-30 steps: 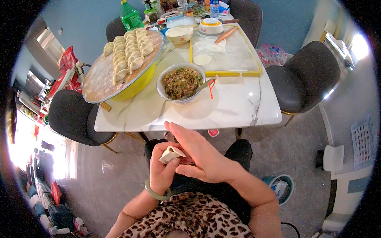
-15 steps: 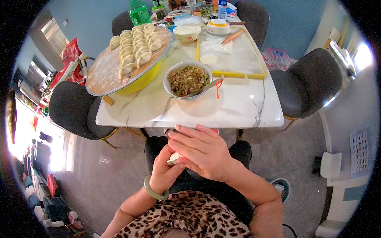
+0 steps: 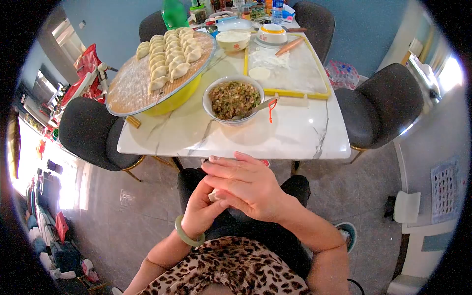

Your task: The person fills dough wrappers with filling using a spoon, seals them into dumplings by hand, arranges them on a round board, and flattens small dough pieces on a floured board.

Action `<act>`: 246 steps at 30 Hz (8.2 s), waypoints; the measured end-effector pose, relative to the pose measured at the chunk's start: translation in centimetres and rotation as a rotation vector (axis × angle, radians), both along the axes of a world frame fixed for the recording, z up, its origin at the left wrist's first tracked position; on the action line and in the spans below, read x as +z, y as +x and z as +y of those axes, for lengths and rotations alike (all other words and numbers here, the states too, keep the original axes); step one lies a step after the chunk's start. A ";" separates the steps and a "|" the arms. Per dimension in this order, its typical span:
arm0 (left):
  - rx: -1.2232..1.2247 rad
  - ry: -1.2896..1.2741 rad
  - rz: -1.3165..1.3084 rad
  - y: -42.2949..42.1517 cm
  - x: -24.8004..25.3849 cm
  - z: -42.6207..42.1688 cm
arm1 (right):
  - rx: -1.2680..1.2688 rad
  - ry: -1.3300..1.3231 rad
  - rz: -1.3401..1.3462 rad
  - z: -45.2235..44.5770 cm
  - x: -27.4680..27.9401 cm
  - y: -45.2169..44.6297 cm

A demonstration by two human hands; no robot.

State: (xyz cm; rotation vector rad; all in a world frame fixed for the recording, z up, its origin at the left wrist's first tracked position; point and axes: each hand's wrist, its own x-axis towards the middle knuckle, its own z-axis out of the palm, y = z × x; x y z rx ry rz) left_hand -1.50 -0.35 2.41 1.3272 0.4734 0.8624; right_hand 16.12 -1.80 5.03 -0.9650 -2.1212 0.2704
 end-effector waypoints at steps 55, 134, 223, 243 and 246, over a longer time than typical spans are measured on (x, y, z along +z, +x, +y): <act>0.019 -0.558 -0.046 2.1 -2.6 3.0 | 0.124 -0.901 1.372 1.4 -6.6 -4.2; 0.196 0.536 -0.081 -3.2 -3.4 12.8 | -0.098 0.150 -0.229 42.5 14.8 -10.4; 0.036 -0.980 -0.325 3.3 -0.6 8.7 | -0.407 -0.332 0.101 8.9 8.9 7.1; 0.003 -1.089 -0.360 3.6 -0.8 8.7 | -0.179 -0.147 -0.208 9.2 4.2 7.7; 0.018 -1.077 -0.332 3.2 -0.9 8.5 | -0.255 -0.283 -0.032 9.0 6.9 8.1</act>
